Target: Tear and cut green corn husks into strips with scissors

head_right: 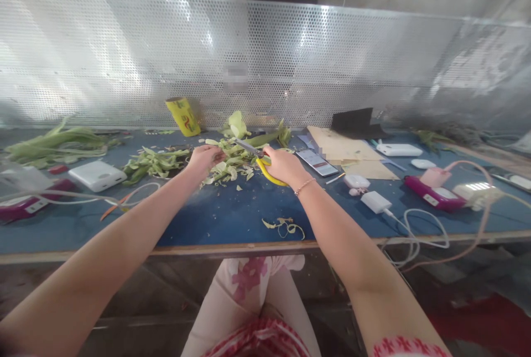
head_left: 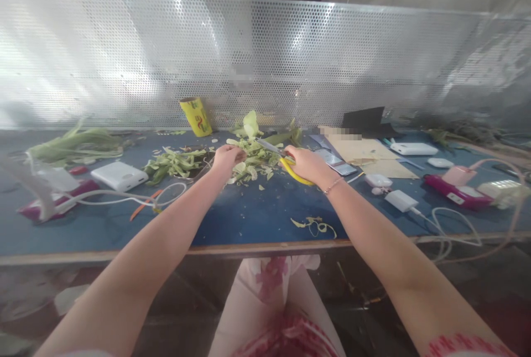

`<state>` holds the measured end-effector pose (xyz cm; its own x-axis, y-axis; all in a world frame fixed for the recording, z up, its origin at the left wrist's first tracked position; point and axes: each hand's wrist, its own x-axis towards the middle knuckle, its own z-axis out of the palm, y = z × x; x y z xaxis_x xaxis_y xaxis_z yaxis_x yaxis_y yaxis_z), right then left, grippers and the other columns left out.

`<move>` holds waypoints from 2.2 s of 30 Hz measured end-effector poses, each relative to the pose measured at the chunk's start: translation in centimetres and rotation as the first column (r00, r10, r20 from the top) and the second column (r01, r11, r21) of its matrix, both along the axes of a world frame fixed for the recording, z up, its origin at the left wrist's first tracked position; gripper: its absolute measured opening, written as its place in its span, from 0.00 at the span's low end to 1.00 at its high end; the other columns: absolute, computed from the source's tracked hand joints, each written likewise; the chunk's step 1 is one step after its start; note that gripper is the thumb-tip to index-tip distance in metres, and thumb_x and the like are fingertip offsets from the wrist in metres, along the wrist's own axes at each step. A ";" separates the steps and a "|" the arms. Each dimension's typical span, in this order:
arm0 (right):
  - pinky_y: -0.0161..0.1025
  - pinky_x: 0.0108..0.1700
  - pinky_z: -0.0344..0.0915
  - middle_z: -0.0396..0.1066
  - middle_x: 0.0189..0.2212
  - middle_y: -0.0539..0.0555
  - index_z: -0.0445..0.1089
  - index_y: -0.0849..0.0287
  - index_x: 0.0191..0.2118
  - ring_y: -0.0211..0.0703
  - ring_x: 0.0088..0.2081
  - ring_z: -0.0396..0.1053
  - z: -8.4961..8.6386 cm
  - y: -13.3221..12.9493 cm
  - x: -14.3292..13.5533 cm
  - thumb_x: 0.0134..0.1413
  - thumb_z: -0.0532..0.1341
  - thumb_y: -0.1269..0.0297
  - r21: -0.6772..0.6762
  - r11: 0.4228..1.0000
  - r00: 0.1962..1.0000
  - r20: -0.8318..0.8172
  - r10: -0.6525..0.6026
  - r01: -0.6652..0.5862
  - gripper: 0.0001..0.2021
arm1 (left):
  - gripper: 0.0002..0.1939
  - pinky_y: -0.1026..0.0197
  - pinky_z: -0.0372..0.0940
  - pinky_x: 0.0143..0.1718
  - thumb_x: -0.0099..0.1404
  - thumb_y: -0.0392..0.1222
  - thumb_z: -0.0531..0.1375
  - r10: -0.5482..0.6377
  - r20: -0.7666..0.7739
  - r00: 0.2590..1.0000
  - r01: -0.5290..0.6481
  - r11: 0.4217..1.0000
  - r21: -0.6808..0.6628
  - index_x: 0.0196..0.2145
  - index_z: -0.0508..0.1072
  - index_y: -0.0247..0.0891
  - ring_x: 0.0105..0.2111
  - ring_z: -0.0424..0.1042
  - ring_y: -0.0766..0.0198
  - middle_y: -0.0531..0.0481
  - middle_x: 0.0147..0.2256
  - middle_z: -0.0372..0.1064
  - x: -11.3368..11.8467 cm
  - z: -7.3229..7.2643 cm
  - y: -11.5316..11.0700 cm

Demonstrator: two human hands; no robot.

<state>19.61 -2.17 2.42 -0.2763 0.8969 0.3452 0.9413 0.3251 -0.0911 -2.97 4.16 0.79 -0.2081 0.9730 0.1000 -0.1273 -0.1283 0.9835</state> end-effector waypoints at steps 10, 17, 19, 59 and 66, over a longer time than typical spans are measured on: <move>0.36 0.30 0.57 0.73 0.35 0.57 0.64 0.56 0.45 0.47 0.35 0.71 -0.8 0.3 -0.5 0.53 0.53 0.44 0.029 1.000 1.000 -0.003 0.002 -0.002 0.23 | 0.05 0.59 0.69 0.36 0.47 0.30 0.61 -0.034 0.008 0.999 0.034 0.999 0.003 0.22 0.67 0.33 0.21 0.70 0.67 0.50 0.19 0.69 0.1 0.0 0.0; 0.35 0.28 0.56 0.74 0.34 0.55 0.65 0.55 0.45 0.47 0.34 0.71 -0.8 0.6 -0.4 0.51 0.52 0.39 0.042 0.999 0.999 -0.039 0.000 0.002 0.26 | 0.04 0.62 0.68 0.33 0.48 0.29 0.60 -0.075 0.018 0.997 0.075 0.997 0.004 0.21 0.66 0.33 0.20 0.69 0.69 0.51 0.18 0.68 0.1 0.0 -0.1; 0.35 0.29 0.56 0.74 0.34 0.56 0.66 0.55 0.45 0.47 0.34 0.71 -1.0 0.7 -0.4 0.51 0.53 0.38 0.044 0.999 0.999 -0.041 0.001 0.001 0.26 | 0.04 0.62 0.68 0.32 0.49 0.29 0.59 -0.078 0.019 0.997 0.078 0.997 -0.005 0.22 0.66 0.33 0.20 0.69 0.69 0.51 0.17 0.68 0.2 0.1 -0.2; 0.35 0.27 0.54 0.74 0.34 0.57 0.66 0.55 0.44 0.48 0.34 0.72 -0.4 0.9 0.2 0.53 0.48 0.37 -0.019 0.988 0.983 -0.107 -0.152 0.151 0.28 | 0.06 0.61 0.69 0.33 0.48 0.28 0.60 -0.091 -0.031 0.995 0.090 0.996 -0.008 0.23 0.66 0.33 0.20 0.69 0.69 0.52 0.17 0.67 0.3 -0.2 -0.1; 0.37 0.30 0.57 0.74 0.33 0.62 0.64 0.60 0.41 0.52 0.36 0.72 -1.0 1.9 2.2 0.52 0.49 0.38 -0.075 0.964 0.960 -0.098 -0.262 0.256 0.28 | 0.08 0.59 0.69 0.34 0.46 0.29 0.63 -0.097 -0.033 0.995 0.097 0.995 0.012 0.23 0.66 0.33 0.20 0.69 0.68 0.52 0.17 0.66 0.2 -0.5 0.2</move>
<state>21.78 -0.28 1.45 0.0033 0.9533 0.3022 0.9764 0.0622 -0.2069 -2.76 4.38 0.27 -0.1093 0.9869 0.1189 -0.1083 -0.1307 0.9855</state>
